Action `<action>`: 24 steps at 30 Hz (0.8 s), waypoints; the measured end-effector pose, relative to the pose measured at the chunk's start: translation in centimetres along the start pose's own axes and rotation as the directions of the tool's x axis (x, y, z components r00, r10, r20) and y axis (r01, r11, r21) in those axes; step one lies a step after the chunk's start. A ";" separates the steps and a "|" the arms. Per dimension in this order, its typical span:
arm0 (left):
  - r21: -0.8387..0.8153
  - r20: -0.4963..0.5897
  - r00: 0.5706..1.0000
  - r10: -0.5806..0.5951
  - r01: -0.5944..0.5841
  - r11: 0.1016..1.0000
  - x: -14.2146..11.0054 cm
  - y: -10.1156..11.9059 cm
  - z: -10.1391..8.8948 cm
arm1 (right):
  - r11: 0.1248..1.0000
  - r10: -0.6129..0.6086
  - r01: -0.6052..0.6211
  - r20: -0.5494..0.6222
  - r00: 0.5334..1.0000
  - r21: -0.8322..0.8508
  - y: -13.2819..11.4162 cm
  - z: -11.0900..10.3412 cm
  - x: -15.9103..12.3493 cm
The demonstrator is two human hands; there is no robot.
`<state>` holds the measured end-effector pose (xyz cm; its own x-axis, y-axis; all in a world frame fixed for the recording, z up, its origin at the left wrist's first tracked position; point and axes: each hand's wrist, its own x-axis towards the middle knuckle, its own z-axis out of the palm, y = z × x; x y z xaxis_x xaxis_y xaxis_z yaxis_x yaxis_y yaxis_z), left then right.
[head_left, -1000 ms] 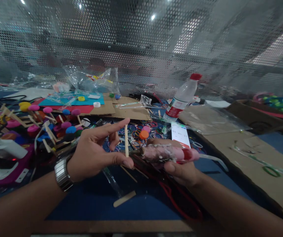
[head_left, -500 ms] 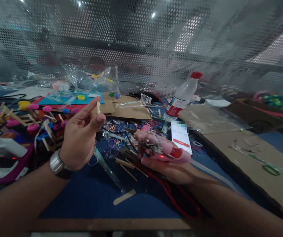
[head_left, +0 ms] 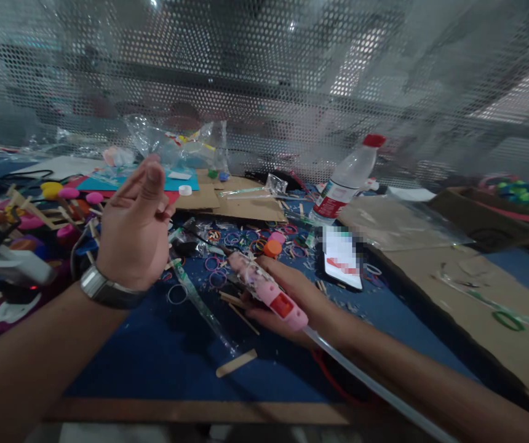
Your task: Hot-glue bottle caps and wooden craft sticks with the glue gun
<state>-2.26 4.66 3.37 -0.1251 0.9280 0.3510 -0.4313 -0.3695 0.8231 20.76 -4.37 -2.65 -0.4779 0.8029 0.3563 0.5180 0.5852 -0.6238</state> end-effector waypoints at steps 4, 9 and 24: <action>-0.032 -0.014 1.000 0.025 -0.025 0.999 -0.2 0.3 0.4 | 0.998 0.000 0.002 0.028 1.000 -0.063 -0.4 0.3 0.6; -0.021 -0.007 0.998 0.058 -0.058 0.998 -0.5 0.2 0.6 | 0.997 -0.039 0.041 0.040 0.998 -0.072 -0.3 0.7 0.8; -0.001 0.006 0.997 0.080 -0.080 0.997 -0.9 0.4 0.7 | 0.998 -0.027 0.033 -0.117 0.993 0.049 0.1 0.5 0.3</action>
<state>-1.66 3.65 3.69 -0.1543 0.8951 0.4183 -0.4207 -0.4426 0.7919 20.30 -4.13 -3.00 -0.4058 0.7943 0.4521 0.4664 0.6054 -0.6450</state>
